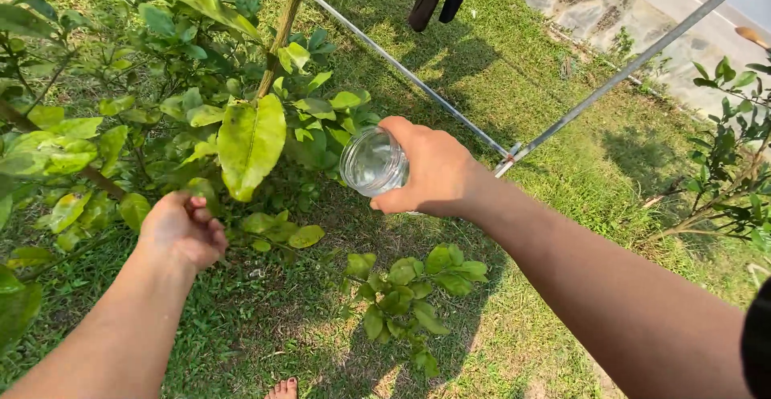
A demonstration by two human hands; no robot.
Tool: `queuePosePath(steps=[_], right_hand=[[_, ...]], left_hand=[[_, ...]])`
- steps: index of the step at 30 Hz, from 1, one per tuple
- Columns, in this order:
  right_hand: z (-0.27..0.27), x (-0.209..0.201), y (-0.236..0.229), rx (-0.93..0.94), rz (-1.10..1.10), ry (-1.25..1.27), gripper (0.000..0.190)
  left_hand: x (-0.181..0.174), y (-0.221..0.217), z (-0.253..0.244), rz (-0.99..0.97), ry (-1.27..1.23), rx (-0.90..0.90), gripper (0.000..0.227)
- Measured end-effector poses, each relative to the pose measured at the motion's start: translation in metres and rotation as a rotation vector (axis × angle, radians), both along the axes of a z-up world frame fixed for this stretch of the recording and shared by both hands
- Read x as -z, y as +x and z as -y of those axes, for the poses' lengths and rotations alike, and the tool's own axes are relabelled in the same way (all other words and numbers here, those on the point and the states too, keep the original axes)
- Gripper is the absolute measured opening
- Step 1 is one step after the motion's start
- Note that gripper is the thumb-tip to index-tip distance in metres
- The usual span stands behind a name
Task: The person waters a small citrus tree in a backyard using a glass jar filled with water. They repeatedly pour water onto the leaves and soil, refilling the jar from a nearby bucket as needed.
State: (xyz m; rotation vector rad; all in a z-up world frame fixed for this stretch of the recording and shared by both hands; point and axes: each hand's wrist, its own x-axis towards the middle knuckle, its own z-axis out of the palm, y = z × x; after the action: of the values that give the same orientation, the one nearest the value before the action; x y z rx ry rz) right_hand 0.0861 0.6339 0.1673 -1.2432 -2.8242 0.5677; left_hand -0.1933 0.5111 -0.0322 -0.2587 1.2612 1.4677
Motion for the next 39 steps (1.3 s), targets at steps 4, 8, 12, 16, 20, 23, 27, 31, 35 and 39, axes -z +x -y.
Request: queuePosePath(steps=[4, 8, 12, 16, 20, 23, 27, 31, 35, 39], right_hand=[[0.011, 0.001, -0.029, -0.145, 0.065, 0.056, 0.085], [0.035, -0.018, -0.058, -0.226, 0.019, 0.028, 0.085], [0.032, -0.021, -0.073, -0.24, -0.022, 0.086, 0.087], [0.022, -0.022, -0.067, -0.196, -0.083, 0.09, 0.09], [0.007, -0.016, -0.043, -0.034, -0.135, -0.052, 0.094], [0.004, -0.012, -0.02, 0.055, -0.103, -0.121, 0.091], [0.003, -0.005, 0.008, 0.131, -0.085, -0.175, 0.095], [0.012, 0.0, 0.017, 0.112, 0.025, -0.172, 0.096], [0.022, 0.005, 0.007, 0.009, 0.193, -0.16, 0.096], [0.031, 0.0, -0.029, -0.102, 0.27, -0.052, 0.094]], left_hand=[[-0.007, -0.015, 0.024, 0.056, -0.155, -0.282, 0.037], [0.037, -0.018, -0.001, 0.113, 0.158, -0.195, 0.039], [0.018, 0.012, -0.037, 0.258, 0.234, -0.341, 0.024], [-0.012, 0.027, -0.072, 0.418, 0.438, -0.353, 0.027], [-0.023, 0.058, -0.08, 0.336, 0.421, -0.154, 0.023], [-0.027, 0.085, -0.068, 0.233, 0.307, 0.072, 0.032], [0.006, 0.091, -0.029, -0.015, 0.083, 0.194, 0.041], [0.069, 0.053, 0.006, 0.021, -0.216, -0.024, 0.035], [0.093, 0.011, 0.036, 0.126, -0.186, -0.198, 0.036], [0.064, 0.008, 0.014, 0.154, -0.038, -0.287, 0.033]])
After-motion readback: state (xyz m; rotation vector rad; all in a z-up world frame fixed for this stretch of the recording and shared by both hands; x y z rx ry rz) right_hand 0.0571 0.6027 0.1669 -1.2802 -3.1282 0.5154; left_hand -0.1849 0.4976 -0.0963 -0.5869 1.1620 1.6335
